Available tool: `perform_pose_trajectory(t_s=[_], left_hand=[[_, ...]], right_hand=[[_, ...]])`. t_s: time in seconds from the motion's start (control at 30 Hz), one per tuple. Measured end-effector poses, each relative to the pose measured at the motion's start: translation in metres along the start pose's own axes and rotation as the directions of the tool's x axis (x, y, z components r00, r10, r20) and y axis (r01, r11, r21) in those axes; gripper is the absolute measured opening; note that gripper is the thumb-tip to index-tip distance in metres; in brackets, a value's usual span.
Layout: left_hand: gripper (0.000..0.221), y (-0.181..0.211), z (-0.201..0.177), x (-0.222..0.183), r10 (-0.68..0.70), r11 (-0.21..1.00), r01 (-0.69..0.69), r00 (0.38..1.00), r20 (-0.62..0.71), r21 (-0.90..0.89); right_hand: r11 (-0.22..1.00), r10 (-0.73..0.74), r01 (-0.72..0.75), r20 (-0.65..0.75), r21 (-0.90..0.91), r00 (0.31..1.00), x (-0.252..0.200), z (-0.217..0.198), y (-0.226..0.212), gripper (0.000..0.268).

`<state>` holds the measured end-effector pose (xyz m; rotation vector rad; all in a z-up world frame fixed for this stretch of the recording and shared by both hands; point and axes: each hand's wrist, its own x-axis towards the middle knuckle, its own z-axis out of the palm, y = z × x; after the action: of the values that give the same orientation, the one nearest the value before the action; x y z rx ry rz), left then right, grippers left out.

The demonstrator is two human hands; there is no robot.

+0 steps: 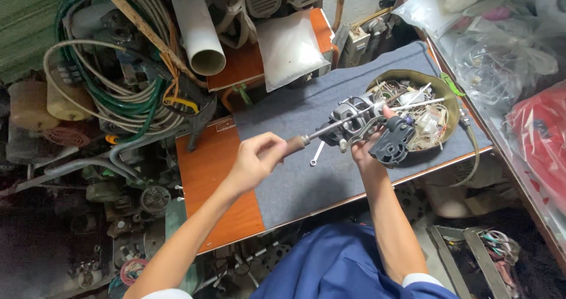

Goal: The person disassembles a motor mechanism by removing screws with a screwdriver and wrench and separating its components, then reassembles it by aligning the parts and driving screws using the screwdriver and wrench.

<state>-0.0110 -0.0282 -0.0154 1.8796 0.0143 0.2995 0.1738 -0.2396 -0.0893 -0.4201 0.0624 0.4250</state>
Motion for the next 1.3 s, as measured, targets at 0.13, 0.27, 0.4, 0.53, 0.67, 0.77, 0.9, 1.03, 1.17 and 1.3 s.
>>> perform_pose_trajectory(t_s=[0.13, 0.27, 0.4, 0.53, 0.67, 0.77, 0.9, 1.03, 1.17, 1.3], left_hand=[[0.031, 0.013, -0.004, 0.002, 0.570, 0.333, -0.602, 0.742, 0.354, 0.726], [0.030, 0.018, -0.017, 0.002, 0.660, -0.026, -0.669, 0.547, 0.515, 0.743], [0.030, 0.022, -0.007, 0.000, 0.612, 0.564, -0.539, 0.781, 0.121, 0.625], [0.037, 0.008, -0.006, 0.007, 0.149, 0.971, -0.124, 0.983, -0.110, 0.204], [0.047, -0.012, -0.021, 0.010, -0.542, 0.693, 0.664, 0.736, 0.404, -0.280], [0.048, -0.016, -0.021, 0.007, -0.541, 0.702, 0.655, 0.746, 0.388, -0.280], [0.033, 0.001, -0.011, -0.005, -0.291, 0.955, 0.287, 0.955, 0.051, 0.072], [0.022, 0.012, 0.010, -0.019, 0.451, 0.357, -0.395, 0.866, 0.215, 0.846], [0.028, 0.019, -0.001, -0.024, 0.666, -0.147, -0.443, 0.617, 0.419, 0.885], [0.033, 0.037, -0.002, -0.018, 0.715, 0.262, -0.422, 0.689, 0.119, 0.868]], right_hand=[[0.999, 0.035, -0.035, 0.012, -0.039, 0.999, 0.001, -0.028, 0.013, 0.045], [0.995, 0.099, -0.099, 0.138, -0.003, 0.985, 0.012, -0.036, 0.017, 0.051], [0.994, 0.095, -0.096, -0.021, -0.054, 0.995, 0.005, -0.016, 0.020, 0.048], [0.995, 0.095, -0.095, 0.005, 0.007, 0.995, -0.001, -0.004, 0.020, 0.047], [0.995, 0.095, -0.096, -0.015, -0.015, 0.995, 0.000, -0.005, 0.028, 0.044], [0.987, 0.125, -0.140, 0.161, 0.082, 0.979, 0.001, -0.019, 0.031, 0.045], [0.981, 0.078, -0.087, -0.053, -0.173, 0.996, -0.005, -0.022, 0.031, 0.049], [0.991, 0.064, -0.072, -0.075, -0.115, 0.995, 0.001, -0.026, 0.033, 0.050], [0.994, 0.083, -0.097, 0.238, 0.046, 0.968, 0.003, -0.038, 0.030, 0.051], [0.997, 0.070, -0.070, -0.030, -0.029, 0.997, -0.003, -0.010, 0.026, 0.049]])
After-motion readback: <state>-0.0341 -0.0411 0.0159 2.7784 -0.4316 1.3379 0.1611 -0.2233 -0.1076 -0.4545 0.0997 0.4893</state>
